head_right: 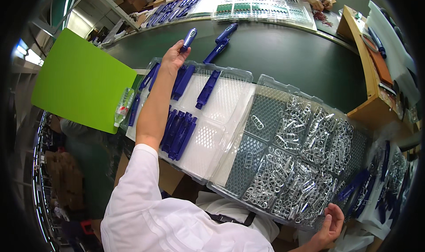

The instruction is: The person is manually assembling small components into blue plastic electronic housings on a production line.

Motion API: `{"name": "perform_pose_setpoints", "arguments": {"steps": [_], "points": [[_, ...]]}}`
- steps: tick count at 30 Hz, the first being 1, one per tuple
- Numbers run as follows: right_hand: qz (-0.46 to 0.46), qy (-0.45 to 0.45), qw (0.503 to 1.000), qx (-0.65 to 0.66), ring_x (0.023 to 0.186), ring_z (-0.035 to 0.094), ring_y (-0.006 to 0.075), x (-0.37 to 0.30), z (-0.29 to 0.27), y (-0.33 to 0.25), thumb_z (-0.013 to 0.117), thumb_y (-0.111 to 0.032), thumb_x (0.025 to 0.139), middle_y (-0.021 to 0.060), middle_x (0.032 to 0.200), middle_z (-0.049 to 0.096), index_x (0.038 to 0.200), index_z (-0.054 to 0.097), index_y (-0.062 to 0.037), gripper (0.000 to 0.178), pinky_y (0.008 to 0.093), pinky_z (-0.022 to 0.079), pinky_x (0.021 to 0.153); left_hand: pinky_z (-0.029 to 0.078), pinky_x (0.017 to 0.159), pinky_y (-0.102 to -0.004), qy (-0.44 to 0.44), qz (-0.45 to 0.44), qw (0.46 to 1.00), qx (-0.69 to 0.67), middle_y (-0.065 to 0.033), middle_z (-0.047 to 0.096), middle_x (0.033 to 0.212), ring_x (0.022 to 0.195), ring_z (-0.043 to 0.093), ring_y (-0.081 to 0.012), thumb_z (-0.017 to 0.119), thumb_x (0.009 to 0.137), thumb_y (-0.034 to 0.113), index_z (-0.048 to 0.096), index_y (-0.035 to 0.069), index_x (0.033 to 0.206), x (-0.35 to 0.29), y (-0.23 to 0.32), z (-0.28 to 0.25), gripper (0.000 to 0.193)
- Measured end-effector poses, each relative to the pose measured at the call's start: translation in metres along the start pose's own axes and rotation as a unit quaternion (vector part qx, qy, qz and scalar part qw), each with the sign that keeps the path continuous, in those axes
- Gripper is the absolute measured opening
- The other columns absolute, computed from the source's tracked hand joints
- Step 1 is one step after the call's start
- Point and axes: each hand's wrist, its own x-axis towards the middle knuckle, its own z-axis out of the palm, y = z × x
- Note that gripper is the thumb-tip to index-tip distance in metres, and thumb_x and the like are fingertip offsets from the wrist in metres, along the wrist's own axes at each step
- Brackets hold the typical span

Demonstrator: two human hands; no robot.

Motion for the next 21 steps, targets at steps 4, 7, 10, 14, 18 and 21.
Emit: {"name": "perform_pose_setpoints", "arguments": {"steps": [4,7,10,14,18,21], "points": [[-0.011,0.036,0.998,-0.055,0.113,0.064,0.0193,0.023,0.003,-0.007,0.054,-0.003,0.102,0.0137,0.128,0.067,0.134,0.059,0.0052,0.033,0.0325,0.049,0.103,0.063,0.071,-0.0407,0.046,-0.017,0.998,-0.032,-0.0093,0.067,0.099,0.086,0.067,-0.0248,0.075,0.094,0.012,0.07,0.007,0.108,0.054,0.0,-0.008,0.016],[-0.015,0.051,0.995,-0.088,0.117,0.063,0.0209,0.036,0.003,-0.011,0.053,-0.004,0.104,0.014,0.127,0.067,0.133,0.06,0.0056,0.031,0.0344,0.048,0.106,0.064,0.068,-0.0389,0.108,-0.04,0.993,-0.015,-0.008,0.067,0.096,0.081,0.067,-0.0244,0.075,0.095,0.013,0.07,0.011,0.108,0.097,-0.002,-0.006,0.014],[-0.027,0.059,0.989,-0.131,0.12,0.061,0.0204,0.052,0.002,-0.006,0.051,-0.006,0.106,0.0132,0.129,0.066,0.132,0.06,0.0054,0.03,0.0338,0.048,0.106,0.064,0.066,-0.0357,0.117,-0.025,0.993,0.005,-0.0084,0.066,0.093,0.076,0.066,-0.0239,0.071,0.097,0.013,0.068,0.012,0.104,0.149,-0.004,-0.001,0.007],[-0.004,0.09,0.981,-0.171,0.117,0.06,0.0197,0.073,0.031,-0.017,0.05,-0.005,0.105,0.0129,0.128,0.064,0.129,0.061,0.0053,0.028,0.0332,0.047,0.104,0.064,0.065,-0.0366,0.13,-0.019,0.99,0.052,-0.0118,0.066,0.098,0.077,0.067,-0.0268,0.07,0.097,0.01,0.067,0.01,0.107,0.216,-0.035,0.025,0.01],[-0.018,0.02,0.979,-0.201,0.114,0.057,0.0195,0.094,0.049,-0.019,0.048,0.001,0.102,0.0138,0.128,0.061,0.124,0.061,0.005,0.026,0.0335,0.045,0.101,0.065,0.065,-0.0397,0.131,0.025,0.987,0.089,-0.0148,0.067,0.104,0.085,0.068,-0.0302,0.071,0.095,0.005,0.067,0.009,0.109,0.285,-0.037,0.033,0.015],[0.004,-0.017,0.987,-0.158,0.114,0.058,0.0198,0.098,0.045,0.01,0.049,0.002,0.102,0.0147,0.128,0.061,0.126,0.061,0.0053,0.027,0.0341,0.045,0.103,0.033,0.115,-0.058,-0.017,0.112,0.983,0.145,-0.0078,0.056,0.146,0.133,0.052,-0.0324,0.066,0.094,0.0,0.051,0.011,0.15,0.316,-0.009,0.038,0.059]]}}
